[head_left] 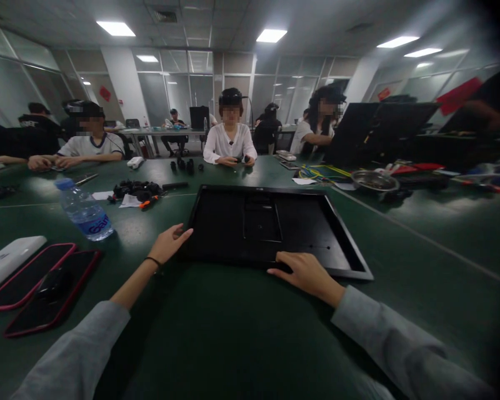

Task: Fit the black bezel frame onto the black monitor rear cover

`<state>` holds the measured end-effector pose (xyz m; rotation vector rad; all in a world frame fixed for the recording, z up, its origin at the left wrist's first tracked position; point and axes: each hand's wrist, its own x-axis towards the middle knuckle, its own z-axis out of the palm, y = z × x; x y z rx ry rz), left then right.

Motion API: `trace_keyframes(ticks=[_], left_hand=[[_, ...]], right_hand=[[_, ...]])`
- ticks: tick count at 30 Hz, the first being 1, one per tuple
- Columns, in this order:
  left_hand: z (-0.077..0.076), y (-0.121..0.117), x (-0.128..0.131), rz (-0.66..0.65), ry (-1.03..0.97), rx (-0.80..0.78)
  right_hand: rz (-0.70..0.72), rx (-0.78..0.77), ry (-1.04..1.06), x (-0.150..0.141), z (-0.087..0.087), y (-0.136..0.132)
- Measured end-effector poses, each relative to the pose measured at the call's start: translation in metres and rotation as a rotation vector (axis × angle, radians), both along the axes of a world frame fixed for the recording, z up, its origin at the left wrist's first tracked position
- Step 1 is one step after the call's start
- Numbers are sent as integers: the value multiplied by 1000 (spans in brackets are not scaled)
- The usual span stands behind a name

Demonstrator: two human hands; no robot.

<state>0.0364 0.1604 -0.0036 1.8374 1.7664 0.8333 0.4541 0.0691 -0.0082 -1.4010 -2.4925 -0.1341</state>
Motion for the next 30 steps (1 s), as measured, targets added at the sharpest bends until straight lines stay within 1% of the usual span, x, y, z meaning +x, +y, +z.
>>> trace_keyframes(ticks=[2, 4, 7, 10, 14, 16, 17, 18, 19, 20, 22, 23, 24, 25, 26, 28, 29, 30], left_hand=[[-1, 5, 4, 80, 209, 63], [-1, 7, 4, 132, 379, 140], [-1, 8, 3, 136, 503, 281], [-3, 8, 2, 132, 489, 372], [-12, 12, 1, 140, 362, 374], [-17, 14, -1, 148, 304, 388], [-20, 14, -1, 153, 281, 404], [-22, 15, -2, 156, 261, 425], [-24, 15, -3, 159, 244, 447], [-25, 15, -4, 160, 228, 469], [-26, 15, -6, 157, 201, 507], [-26, 15, -7, 153, 190, 521], [-26, 15, -8, 149, 179, 529], [-26, 15, -9, 145, 169, 532], [-26, 15, -10, 143, 160, 532], [-27, 16, -12, 138, 152, 526], [-28, 17, -12, 136, 153, 524], [-28, 18, -13, 135, 156, 522]], right_hand=[[41, -13, 14, -17, 3, 9], [42, -42, 37, -29, 6, 16], [14, -77, 64, -35, 9, 20], [7, -85, 59, -34, 8, 18], [18, -62, 112, -34, 5, 17], [26, -9, 167, -32, 6, 20], [16, 44, 194, -28, 7, 23], [-21, 122, 227, -21, 10, 27], [-89, 223, 267, -11, 13, 32], [-190, 337, 317, 3, 16, 38], [-502, 588, 453, 40, 21, 47], [-639, 662, 506, 60, 22, 51], [-762, 690, 563, 80, 21, 54], [-861, 646, 644, 97, 20, 56], [-917, 538, 773, 112, 17, 57], [-790, 145, 1067, 129, 9, 58], [-703, -11, 1151, 131, 6, 58], [-629, -111, 1188, 131, 2, 59]])
